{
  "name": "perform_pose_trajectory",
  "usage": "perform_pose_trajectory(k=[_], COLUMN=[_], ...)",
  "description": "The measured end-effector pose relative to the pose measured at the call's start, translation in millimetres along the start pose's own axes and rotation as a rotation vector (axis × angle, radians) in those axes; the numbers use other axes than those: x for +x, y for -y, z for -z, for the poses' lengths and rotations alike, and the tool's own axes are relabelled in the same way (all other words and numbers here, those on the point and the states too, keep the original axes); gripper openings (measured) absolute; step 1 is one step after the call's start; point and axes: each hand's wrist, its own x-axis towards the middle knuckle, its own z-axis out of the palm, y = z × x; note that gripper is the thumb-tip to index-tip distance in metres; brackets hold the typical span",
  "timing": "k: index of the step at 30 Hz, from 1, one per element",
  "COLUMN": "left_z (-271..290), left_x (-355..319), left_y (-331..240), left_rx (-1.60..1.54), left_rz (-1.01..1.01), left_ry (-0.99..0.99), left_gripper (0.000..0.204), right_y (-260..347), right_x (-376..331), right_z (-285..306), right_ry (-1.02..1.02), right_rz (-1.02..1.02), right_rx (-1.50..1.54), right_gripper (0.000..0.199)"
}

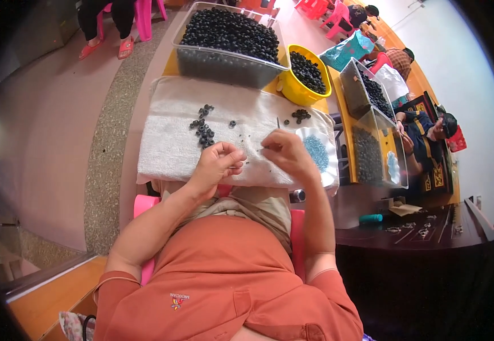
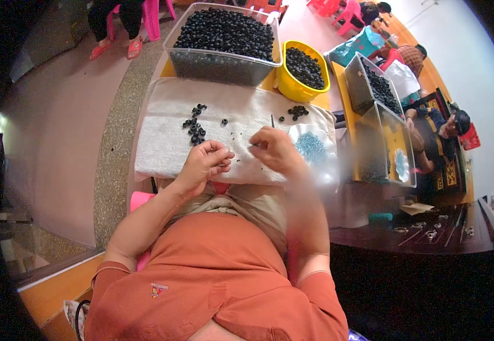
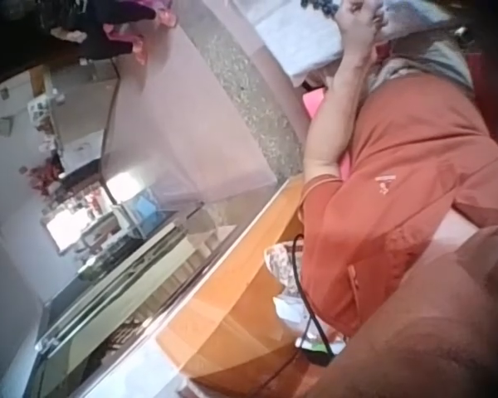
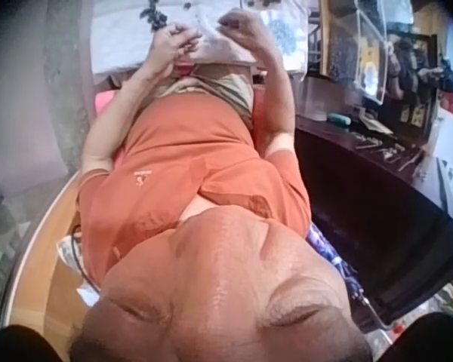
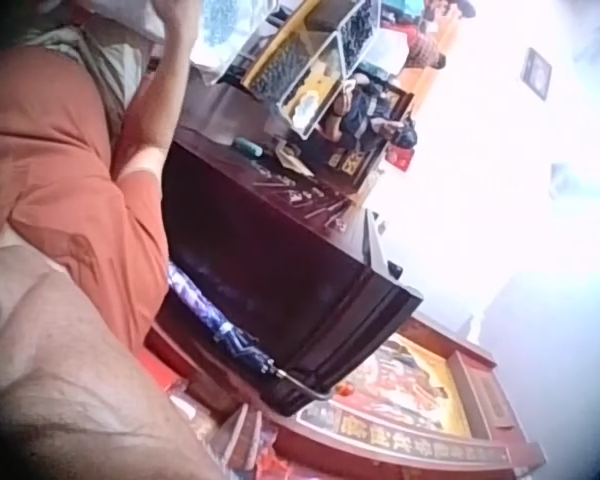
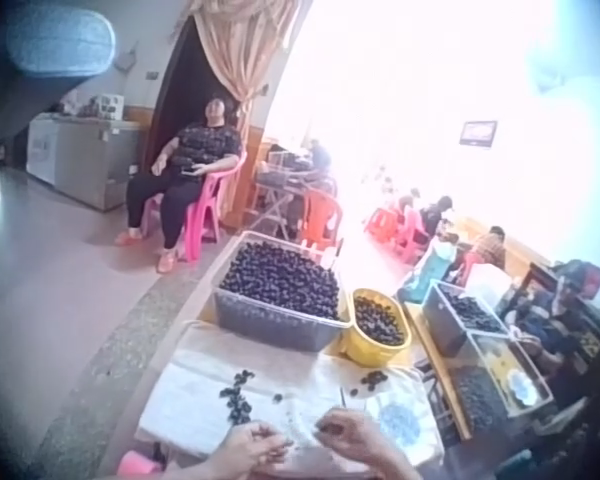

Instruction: The person is manually picking small black beads and assembling them into circular bases on a white towel before placing them in a plate.

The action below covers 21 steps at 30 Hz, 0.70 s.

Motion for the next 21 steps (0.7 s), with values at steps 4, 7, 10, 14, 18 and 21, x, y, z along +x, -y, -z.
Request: perform_pose_trajectory(k=[4, 7, 10, 14, 18, 21], left_z=[-0.5, -2.8, -4.2, -3.5, -2.5, -3.7], left_x=[3.2, 2.4, 1.4, -1.4, -0.4, 0.1], left_y=[7.7, 6.8, 5.5, 2.8, 2.3, 3.2], left_rx=[0.083, 0.087, 0.074, 0.081, 0.066, 0.093], left_rz=[-0.019, -0.015, -0.002, -0.008, -0.016, -0.014], left_ry=[0.015, 0.019, 0.018, 0.021, 0.023, 0.017], left_gripper=[0.016, 0.017, 0.017, 0.016, 0.016, 0.016], right_y=[-44.3, -64.3, -68.1, -70.6, -77.4, -56.1], right_x=[19.4, 51.2, 68.2, 66.1, 52.6, 40.1], right_z=[57.3, 90.2, 95.9, 70.1, 41.5, 23.6], right_ry=[-0.053, -0.477, -0.732, -0.791, -0.646, -0.444], right_rz=[0.034, 0.079, 0.166, 0.205, 0.138, 0.143], right_rx=[-0.238, -0.375, -0.302, -0.222, -0.091, -0.101], right_gripper=[0.016, 0.029, 0.039, 0.034, 0.027, 0.020])
